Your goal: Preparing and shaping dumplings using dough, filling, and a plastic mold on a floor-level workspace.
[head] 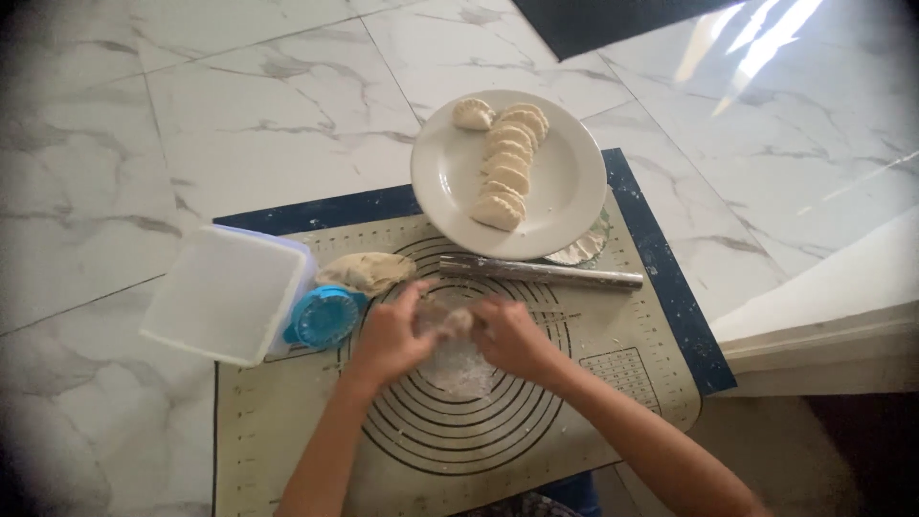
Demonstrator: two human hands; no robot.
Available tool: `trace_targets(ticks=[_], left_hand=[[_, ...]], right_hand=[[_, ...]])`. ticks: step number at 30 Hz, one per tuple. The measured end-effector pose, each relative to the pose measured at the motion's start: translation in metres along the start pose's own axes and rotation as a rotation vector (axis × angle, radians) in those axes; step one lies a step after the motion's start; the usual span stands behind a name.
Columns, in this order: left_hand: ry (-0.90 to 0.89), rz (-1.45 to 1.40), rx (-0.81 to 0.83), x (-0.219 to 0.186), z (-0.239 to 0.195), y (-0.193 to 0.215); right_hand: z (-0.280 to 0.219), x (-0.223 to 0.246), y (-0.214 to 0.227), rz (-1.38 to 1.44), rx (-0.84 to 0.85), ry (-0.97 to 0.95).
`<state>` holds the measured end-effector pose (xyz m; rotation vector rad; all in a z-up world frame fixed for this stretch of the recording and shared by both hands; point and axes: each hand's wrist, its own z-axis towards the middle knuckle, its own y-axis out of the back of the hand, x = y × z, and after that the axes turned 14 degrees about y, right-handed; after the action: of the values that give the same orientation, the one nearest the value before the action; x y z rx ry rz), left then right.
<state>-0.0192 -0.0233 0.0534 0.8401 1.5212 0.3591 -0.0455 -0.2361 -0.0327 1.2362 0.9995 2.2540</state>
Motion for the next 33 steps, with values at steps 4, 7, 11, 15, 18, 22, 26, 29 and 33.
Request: trace_targets(ticks=[4, 7, 11, 15, 18, 22, 26, 29, 33], left_hand=[[-0.079, -0.19, -0.336, 0.027, 0.0, 0.014], [-0.23, -0.274, -0.803, 0.074, 0.011, -0.006], [-0.386, -0.269, -0.939, 0.096, 0.013, -0.011], [-0.417, -0.385, -0.937, 0.1, 0.023, -0.016], [-0.455, -0.354, -0.919, 0.1, 0.021, -0.011], [-0.374, -0.354, -0.924, 0.101, 0.013, -0.007], [-0.3, -0.36, -0.922, 0.101, 0.013, -0.007], [-0.272, -0.371, -0.901, 0.103, 0.014, -0.009], [-0.246, -0.343, -0.883, 0.101, 0.012, -0.01]], right_hand=[[0.045, 0.02, 0.004, -0.103, -0.085, 0.01], [0.061, 0.003, -0.022, -0.347, -0.106, 0.121], [0.06, -0.015, -0.053, -0.63, 0.006, 0.247], [0.062, 0.009, -0.038, -0.245, -0.026, 0.136], [0.061, 0.024, -0.022, -0.102, 0.045, 0.203], [0.065, 0.042, 0.004, -0.083, 0.062, 0.181], [0.063, 0.054, 0.017, 0.099, 0.067, 0.098], [0.057, 0.045, 0.001, 0.067, 0.111, 0.096], [0.048, 0.035, -0.035, -0.071, 0.081, 0.243]])
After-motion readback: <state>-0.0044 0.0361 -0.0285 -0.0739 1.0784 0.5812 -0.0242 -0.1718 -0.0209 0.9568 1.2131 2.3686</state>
